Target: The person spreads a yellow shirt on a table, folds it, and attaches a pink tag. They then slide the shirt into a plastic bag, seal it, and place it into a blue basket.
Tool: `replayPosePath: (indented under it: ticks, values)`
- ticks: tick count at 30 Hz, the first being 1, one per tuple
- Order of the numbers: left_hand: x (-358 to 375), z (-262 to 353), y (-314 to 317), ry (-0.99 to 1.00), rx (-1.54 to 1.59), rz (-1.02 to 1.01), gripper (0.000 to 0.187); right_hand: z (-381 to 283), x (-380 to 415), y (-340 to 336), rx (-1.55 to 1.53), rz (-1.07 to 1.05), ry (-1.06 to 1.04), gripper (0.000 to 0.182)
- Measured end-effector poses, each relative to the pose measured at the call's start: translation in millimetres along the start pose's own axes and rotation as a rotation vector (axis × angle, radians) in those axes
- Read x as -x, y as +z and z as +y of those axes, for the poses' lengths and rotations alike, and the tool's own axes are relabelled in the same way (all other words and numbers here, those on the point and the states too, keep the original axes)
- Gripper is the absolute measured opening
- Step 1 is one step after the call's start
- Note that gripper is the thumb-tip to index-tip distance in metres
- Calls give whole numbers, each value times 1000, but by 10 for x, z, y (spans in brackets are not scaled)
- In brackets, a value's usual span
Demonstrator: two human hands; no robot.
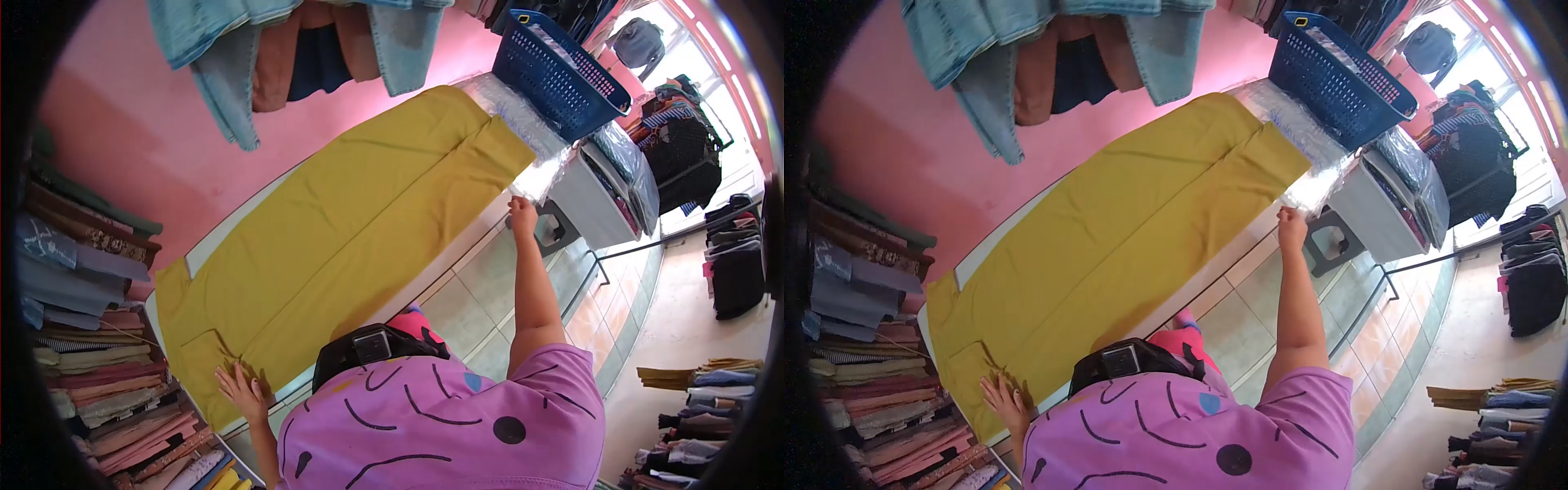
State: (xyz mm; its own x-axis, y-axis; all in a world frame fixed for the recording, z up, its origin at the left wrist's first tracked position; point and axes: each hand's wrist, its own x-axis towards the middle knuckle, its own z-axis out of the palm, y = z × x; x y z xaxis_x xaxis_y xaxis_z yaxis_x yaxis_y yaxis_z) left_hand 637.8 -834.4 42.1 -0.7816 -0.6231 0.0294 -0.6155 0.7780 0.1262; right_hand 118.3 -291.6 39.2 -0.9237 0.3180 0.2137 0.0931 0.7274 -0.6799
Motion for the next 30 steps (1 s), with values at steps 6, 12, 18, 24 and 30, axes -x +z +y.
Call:
replayPosePath:
  ticks: [6, 12, 18, 24, 30]
  values:
    - [-307, 1370, 342, 35, 124, 67, 59, 180, -1265, -61, -553, 12, 476, 32]
    - [-241, 1763, 480, -133, -72, -68, 68, 698, -2044, 293, -403, -133, 481, 36]
    - [-77, 1623, 385, -176, -29, -53, 67, 1522, -2733, 324, -5, -319, -72, 25]
    - [381, 1467, 280, -679, -3, -36, 64, 243, -2076, 489, 444, 165, -580, 62]
    - [746, 932, 295, -1049, -52, -78, 62, -521, -1105, 1013, 812, -202, -590, 55]
